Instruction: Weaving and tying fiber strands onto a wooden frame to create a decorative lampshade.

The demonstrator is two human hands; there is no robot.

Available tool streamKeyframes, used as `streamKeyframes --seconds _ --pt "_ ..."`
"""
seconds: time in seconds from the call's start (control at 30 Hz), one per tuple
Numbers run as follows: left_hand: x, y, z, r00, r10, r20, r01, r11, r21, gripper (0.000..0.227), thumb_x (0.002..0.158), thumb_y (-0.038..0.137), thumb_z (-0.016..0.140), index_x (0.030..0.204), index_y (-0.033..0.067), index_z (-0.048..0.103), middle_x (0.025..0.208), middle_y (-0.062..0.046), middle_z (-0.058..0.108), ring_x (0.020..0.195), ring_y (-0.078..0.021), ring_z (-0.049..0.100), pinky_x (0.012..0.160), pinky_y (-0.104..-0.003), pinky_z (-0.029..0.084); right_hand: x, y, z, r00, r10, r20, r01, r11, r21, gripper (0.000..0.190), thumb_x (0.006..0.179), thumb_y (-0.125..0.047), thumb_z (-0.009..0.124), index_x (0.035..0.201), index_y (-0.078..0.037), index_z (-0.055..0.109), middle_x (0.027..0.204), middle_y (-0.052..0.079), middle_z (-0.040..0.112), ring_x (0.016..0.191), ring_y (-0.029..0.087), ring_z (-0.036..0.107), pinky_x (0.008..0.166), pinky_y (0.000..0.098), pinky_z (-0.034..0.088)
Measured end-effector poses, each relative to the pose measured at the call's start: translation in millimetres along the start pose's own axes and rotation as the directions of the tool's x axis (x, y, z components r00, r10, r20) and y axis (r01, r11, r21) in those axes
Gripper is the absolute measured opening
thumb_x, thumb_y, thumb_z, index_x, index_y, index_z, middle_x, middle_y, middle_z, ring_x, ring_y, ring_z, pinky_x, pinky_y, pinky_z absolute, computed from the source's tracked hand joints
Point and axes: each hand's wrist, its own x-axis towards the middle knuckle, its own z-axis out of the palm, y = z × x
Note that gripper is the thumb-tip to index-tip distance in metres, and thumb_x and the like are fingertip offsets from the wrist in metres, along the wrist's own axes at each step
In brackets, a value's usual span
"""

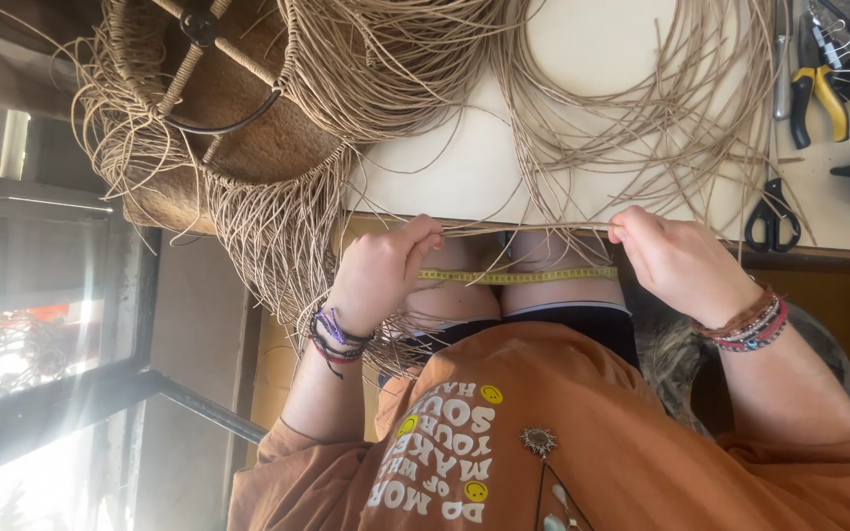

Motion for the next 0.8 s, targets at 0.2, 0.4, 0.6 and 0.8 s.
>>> streamKeyframes --seconds 0.2,0.4,0.6,0.8 --pt "-13.0 35.8 -33.4 0.999 -0.038 -0.031 0.044 0.975 0.216 0.012 0.106 0.026 0.054 0.101 0.0205 0.064 0.049 0.0 0.05 0.036 -0.0202 0.05 0.034 -0.036 0.043 16.8 -14.9 -17.6 0.995 -0.03 -0.095 0.052 0.97 0.236 0.015 0.106 -0.009 0.05 0.109 0.003 0.059 0.1 0.014 0.063 0.081 0.025 0.064 0.072 0.036 0.054" --pt "-42.5 106.3 -94.7 0.99 0.06 -0.129 0.036 0.772 0.635 0.038 0.078 -0.005 0.055 0.109 0.0145 0.065 0.057 0.005 0.044 0.041 -0.0085 0.038 0.031 -0.026 0.028 57.6 -32.4 -13.3 0.982 -0.063 -0.18 0.144 0.863 0.485 0.022 0.107 -0.006 0.044 0.109 0.0 0.065 0.104 0.009 0.06 0.096 0.021 0.06 0.093 0.0349 0.048" --pt "-87.5 54.7 -92.8 0.977 -0.212 0.001 0.169 0.781 0.601 0.01 0.092 0.014 0.05 0.093 0.02 0.058 0.057 0.003 0.053 0.046 -0.017 0.053 0.039 -0.034 0.04 110.4 -71.0 6.0 0.989 -0.06 -0.135 0.135 0.735 0.664 0.019 0.105 -0.007 0.052 0.106 -0.004 0.071 0.099 0.008 0.062 0.089 0.017 0.059 0.078 0.0298 0.048" --pt "-101.1 -11.0 -107.7 0.86 -0.436 0.263 0.416 0.9 0.132 0.033 0.102 0.041 0.047 0.123 0.0161 0.055 0.086 -0.021 0.074 0.08 -0.0478 0.073 0.072 -0.06 0.058 164.5 -103.7 10.0 0.973 -0.194 -0.126 0.23 0.745 0.626 0.009 0.1 -0.005 0.063 0.105 -0.002 0.071 0.09 0.011 0.062 0.081 0.021 0.062 0.075 0.033 0.053"
